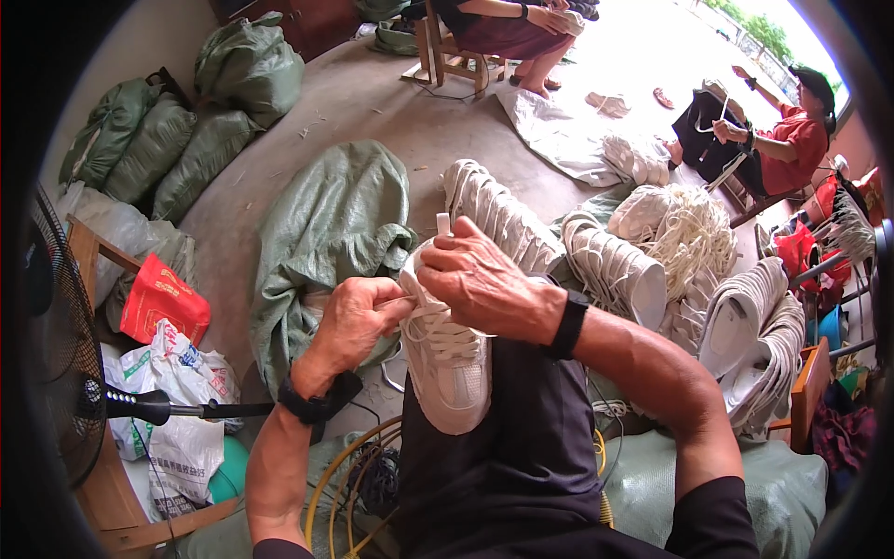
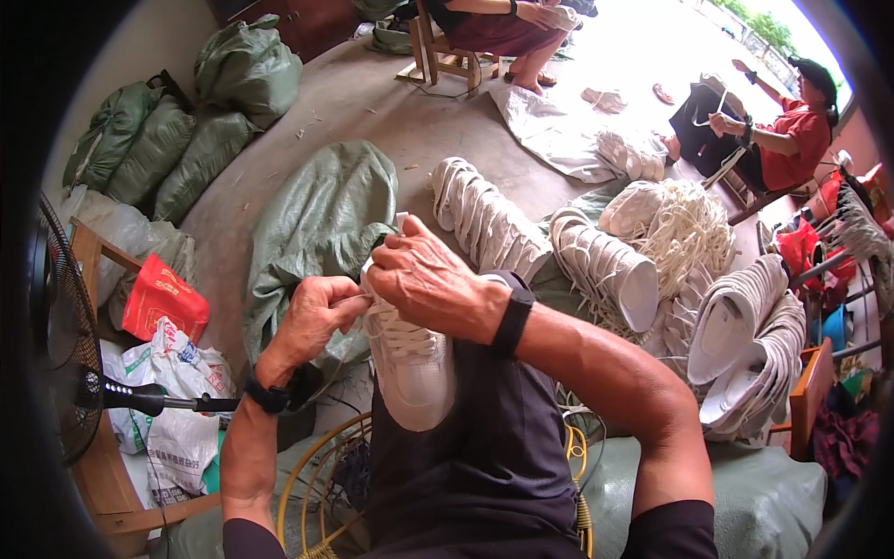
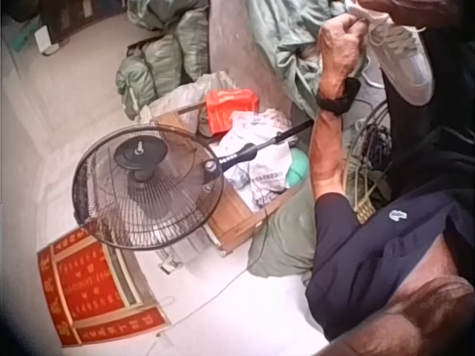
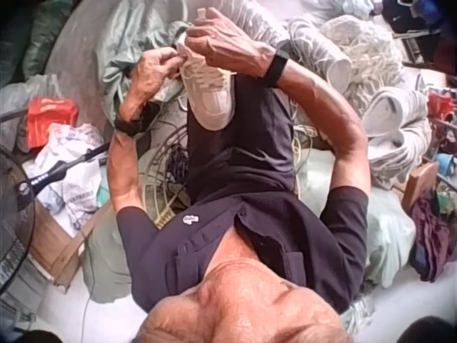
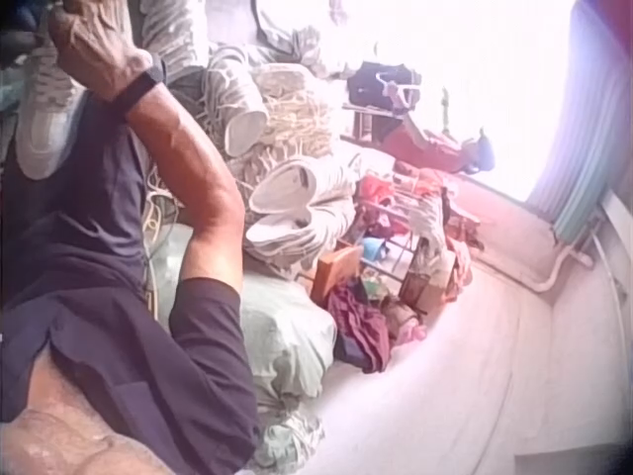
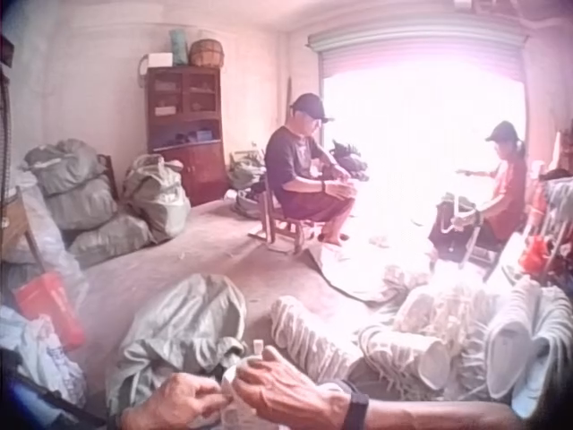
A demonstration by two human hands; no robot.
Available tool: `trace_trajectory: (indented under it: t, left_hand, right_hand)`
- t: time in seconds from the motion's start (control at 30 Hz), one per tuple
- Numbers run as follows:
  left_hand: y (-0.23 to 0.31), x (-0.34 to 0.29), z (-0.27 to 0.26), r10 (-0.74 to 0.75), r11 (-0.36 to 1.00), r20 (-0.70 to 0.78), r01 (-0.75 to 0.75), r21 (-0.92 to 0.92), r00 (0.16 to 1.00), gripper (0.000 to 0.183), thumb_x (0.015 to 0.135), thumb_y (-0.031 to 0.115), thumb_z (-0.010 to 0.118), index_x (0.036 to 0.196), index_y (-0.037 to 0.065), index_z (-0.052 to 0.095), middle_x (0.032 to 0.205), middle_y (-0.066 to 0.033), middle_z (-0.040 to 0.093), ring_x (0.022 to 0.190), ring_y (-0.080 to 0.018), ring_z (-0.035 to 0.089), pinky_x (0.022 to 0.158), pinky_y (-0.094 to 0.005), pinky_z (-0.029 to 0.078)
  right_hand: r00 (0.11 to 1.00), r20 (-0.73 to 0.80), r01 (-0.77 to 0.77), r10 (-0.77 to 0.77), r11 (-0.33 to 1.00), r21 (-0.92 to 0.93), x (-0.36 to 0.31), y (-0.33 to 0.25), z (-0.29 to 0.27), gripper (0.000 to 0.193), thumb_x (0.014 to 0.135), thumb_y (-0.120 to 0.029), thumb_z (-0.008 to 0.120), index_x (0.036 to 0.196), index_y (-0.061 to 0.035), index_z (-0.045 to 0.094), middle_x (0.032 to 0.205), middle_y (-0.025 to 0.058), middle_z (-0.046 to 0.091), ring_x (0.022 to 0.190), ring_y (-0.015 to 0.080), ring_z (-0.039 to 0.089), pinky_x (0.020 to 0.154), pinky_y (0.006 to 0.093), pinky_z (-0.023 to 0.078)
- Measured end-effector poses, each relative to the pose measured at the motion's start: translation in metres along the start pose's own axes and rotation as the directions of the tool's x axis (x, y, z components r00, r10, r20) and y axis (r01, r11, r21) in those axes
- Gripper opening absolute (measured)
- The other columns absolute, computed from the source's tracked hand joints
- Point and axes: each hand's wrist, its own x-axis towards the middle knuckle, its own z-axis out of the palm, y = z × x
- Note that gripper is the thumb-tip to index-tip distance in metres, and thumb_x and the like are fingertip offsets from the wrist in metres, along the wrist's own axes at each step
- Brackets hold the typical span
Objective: Lacing a white sneaker.
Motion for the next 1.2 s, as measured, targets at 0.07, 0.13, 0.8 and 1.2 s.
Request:
trace_trajectory:
  t: [0.07, 0.13, 0.8, 1.2]
  left_hand:
    - [-0.007, -0.002, -0.001, -0.011, 0.875, 0.059, 0.038, -0.482, 0.998, 0.021, 0.094, 0.016, 0.067, 0.106, -0.001, 0.069, 0.075, 0.0018, 0.062, 0.065, -0.0073, 0.053, 0.062, -0.0236, 0.043]
    - [-0.015, -0.005, -0.003, 0.012, 0.784, 0.041, 0.017, -0.621, 0.999, 0.025, 0.095, 0.016, 0.067, 0.112, -0.002, 0.066, 0.077, 0.0028, 0.061, 0.067, -0.0069, 0.053, 0.063, -0.0226, 0.043]
    - [-0.006, -0.020, 0.038, -0.318, 0.583, -0.229, -0.001, -0.813, 0.920, 0.021, 0.090, 0.004, 0.066, 0.111, 0.002, 0.063, 0.093, -0.0034, 0.069, 0.061, -0.0060, 0.046, 0.059, -0.0216, 0.041]
    - [0.033, 0.007, 0.065, 0.531, 0.830, -0.383, -0.373, 0.414, 0.756, 0.032, 0.074, 0.013, 0.079, 0.104, 0.007, 0.069, 0.120, -0.0059, 0.065, 0.119, -0.0290, 0.053, 0.104, -0.0463, 0.032]
  right_hand:
    - [1.000, -0.004, 0.004, -0.004, 0.996, -0.087, -0.003, 0.010, -0.012, 0.010, 0.072, -0.011, 0.067, 0.080, -0.0100, 0.061, 0.077, 0.0029, 0.056, 0.081, 0.0213, 0.058, 0.084, 0.0391, 0.039]
    - [0.999, -0.014, -0.036, 0.034, 0.985, -0.169, -0.012, 0.023, -0.024, 0.009, 0.071, -0.009, 0.067, 0.077, -0.0097, 0.060, 0.079, 0.0040, 0.057, 0.084, 0.0229, 0.059, 0.084, 0.0382, 0.040]
    - [0.939, 0.192, -0.336, 0.284, 0.874, 0.352, -0.040, 0.025, -0.052, 0.027, 0.077, -0.010, 0.079, 0.103, -0.0067, 0.074, 0.095, 0.0126, 0.059, 0.101, 0.0315, 0.057, 0.088, 0.0407, 0.046]
    - [0.954, 0.184, -0.293, 0.239, 0.873, 0.389, -0.033, 0.029, -0.037, 0.025, 0.087, -0.032, 0.074, 0.082, -0.0076, 0.076, 0.076, 0.0101, 0.059, 0.093, 0.0258, 0.055, 0.080, 0.0401, 0.045]
